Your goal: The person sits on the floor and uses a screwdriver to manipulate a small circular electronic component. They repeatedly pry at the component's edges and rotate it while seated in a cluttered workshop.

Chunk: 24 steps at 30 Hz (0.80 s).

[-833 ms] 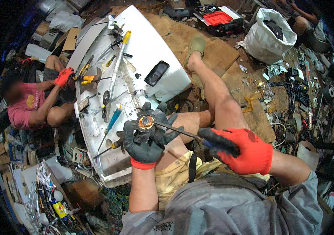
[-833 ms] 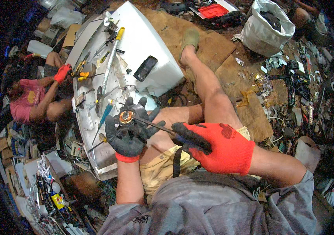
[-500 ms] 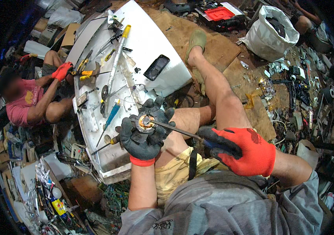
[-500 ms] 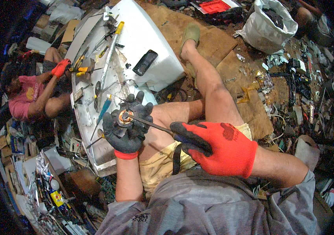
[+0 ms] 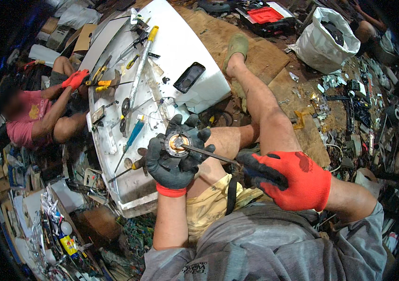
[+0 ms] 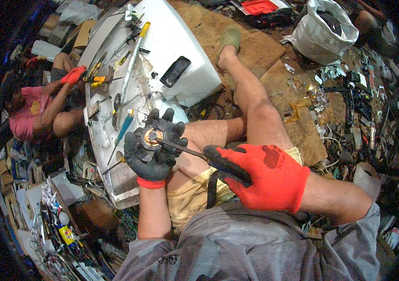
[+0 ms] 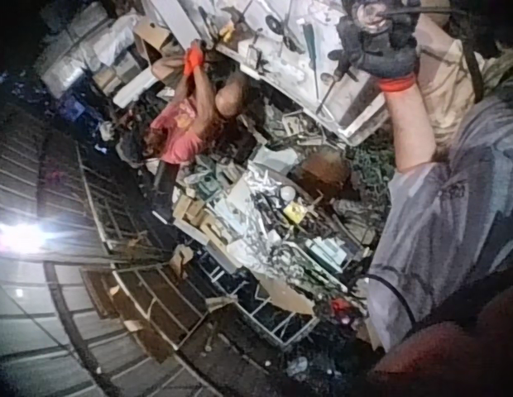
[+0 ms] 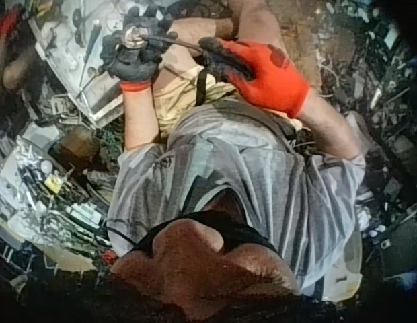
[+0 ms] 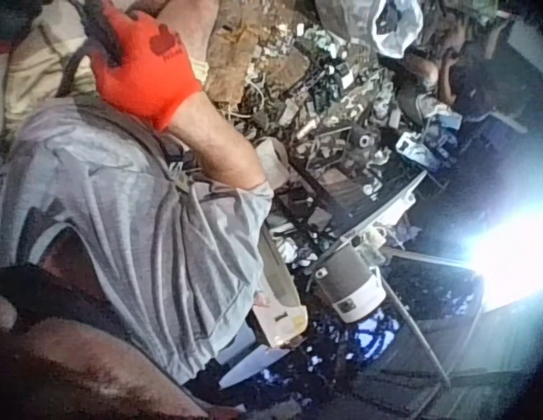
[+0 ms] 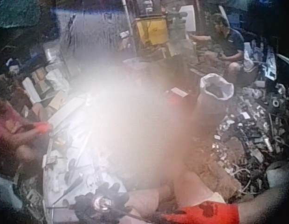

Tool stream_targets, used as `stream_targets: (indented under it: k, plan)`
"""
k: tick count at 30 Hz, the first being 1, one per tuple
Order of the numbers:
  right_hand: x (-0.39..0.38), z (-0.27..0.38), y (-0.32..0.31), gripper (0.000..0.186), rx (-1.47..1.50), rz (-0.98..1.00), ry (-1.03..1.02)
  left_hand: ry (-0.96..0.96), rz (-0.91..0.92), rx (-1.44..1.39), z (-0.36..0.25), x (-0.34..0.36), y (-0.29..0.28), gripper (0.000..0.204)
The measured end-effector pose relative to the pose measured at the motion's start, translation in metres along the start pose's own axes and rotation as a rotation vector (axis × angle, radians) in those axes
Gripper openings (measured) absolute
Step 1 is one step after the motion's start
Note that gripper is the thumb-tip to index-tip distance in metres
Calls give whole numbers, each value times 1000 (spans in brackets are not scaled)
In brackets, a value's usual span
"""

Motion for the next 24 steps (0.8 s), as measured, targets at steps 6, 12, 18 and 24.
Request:
stream_targets:
  k: [6, 12, 18, 24]
  plan:
    - [14, 9, -9, 31, 57, 93, 69, 249, -113, 155, 2, 3, -18, 58]
    - [28, 6, -9, 24, 49, 116, 16, 424, -90, 160, 1, 7, -15, 57]
    - [33, -2, 12, 37, 15, 7, 23, 480, -88, 116, -7, 8, -23, 52]
    - [24, -27, 53, 51, -68, -158, -7, 546, -166, 152, -11, 13, -21, 50]
Point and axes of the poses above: each hand's wrist, its own x-axis towards the middle knuckle, its own y-axis out of the palm, z = x × y, the point moved 4 cm from there along x, towards the middle knuckle, and after that the axes turned 7 degrees about y, right-handed, at the moved point
